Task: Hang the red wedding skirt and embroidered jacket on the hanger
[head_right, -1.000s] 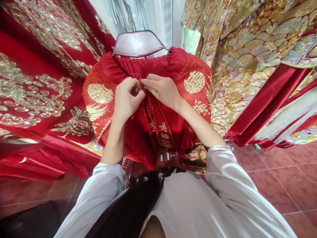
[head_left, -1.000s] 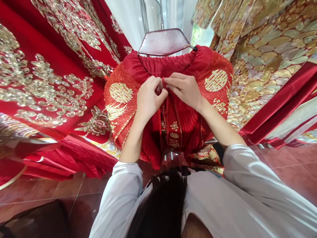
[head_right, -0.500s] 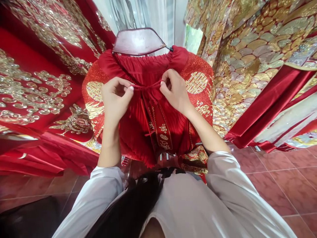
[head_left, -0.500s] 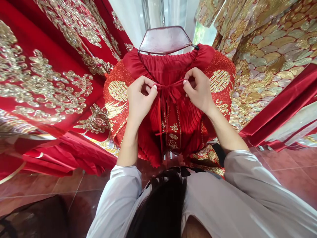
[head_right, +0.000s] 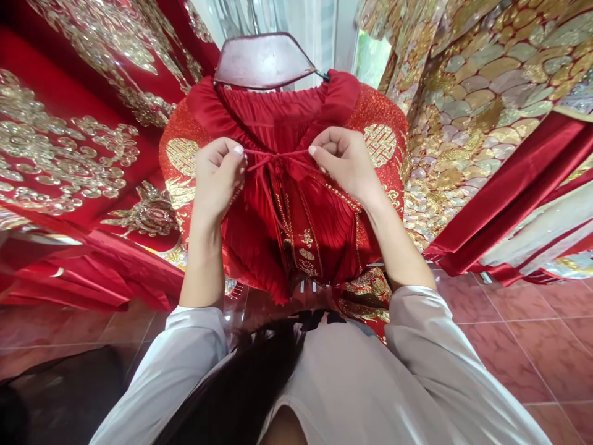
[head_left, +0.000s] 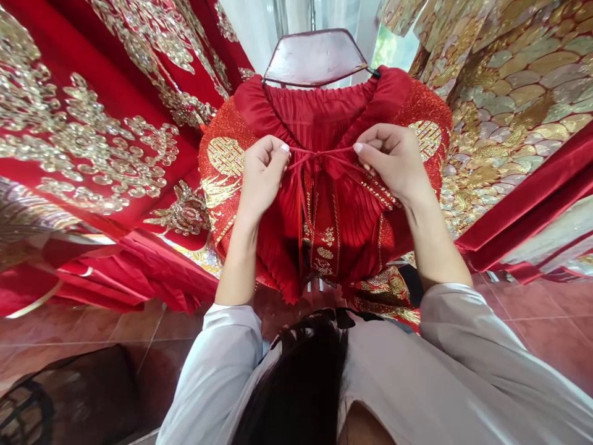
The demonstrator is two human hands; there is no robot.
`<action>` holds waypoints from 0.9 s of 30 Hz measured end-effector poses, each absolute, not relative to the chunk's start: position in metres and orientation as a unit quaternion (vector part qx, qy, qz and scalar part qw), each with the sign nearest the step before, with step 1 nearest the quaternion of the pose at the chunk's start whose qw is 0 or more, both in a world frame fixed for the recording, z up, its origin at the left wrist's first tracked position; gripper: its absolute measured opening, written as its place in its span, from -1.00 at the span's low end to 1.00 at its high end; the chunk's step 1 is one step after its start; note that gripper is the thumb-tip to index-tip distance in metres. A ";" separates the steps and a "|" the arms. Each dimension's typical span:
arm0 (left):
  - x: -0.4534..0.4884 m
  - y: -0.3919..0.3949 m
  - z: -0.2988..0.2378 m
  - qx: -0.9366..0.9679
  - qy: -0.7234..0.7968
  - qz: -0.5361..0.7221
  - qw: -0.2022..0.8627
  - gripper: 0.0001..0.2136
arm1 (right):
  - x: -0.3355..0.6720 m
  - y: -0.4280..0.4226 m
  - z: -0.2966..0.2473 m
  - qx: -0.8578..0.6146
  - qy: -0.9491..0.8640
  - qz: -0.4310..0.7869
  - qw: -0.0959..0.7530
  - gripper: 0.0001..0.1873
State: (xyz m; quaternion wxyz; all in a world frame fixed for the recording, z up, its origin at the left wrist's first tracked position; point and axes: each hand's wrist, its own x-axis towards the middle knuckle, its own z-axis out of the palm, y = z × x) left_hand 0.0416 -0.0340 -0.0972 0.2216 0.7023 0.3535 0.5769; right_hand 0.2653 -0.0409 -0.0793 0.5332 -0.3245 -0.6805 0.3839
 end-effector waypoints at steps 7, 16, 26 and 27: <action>0.046 -0.040 -0.092 0.712 0.395 0.552 0.179 -0.66 | 0.277 -0.021 -0.092 -0.366 -0.735 0.195 0.536 -0.80; 0.019 -0.041 -0.064 0.759 0.361 0.535 -0.083 -0.83 | 0.291 -0.048 -0.078 -0.432 -0.718 -0.117 0.533 -0.78; -0.018 0.010 -0.026 0.809 0.426 0.391 -0.109 -0.43 | 0.339 -0.016 -0.071 -0.456 -0.715 -0.152 0.508 -0.65; -0.017 0.012 -0.027 0.793 0.437 0.408 -0.116 -0.42 | 0.346 -0.009 -0.067 -0.424 -0.722 -0.133 0.531 -0.60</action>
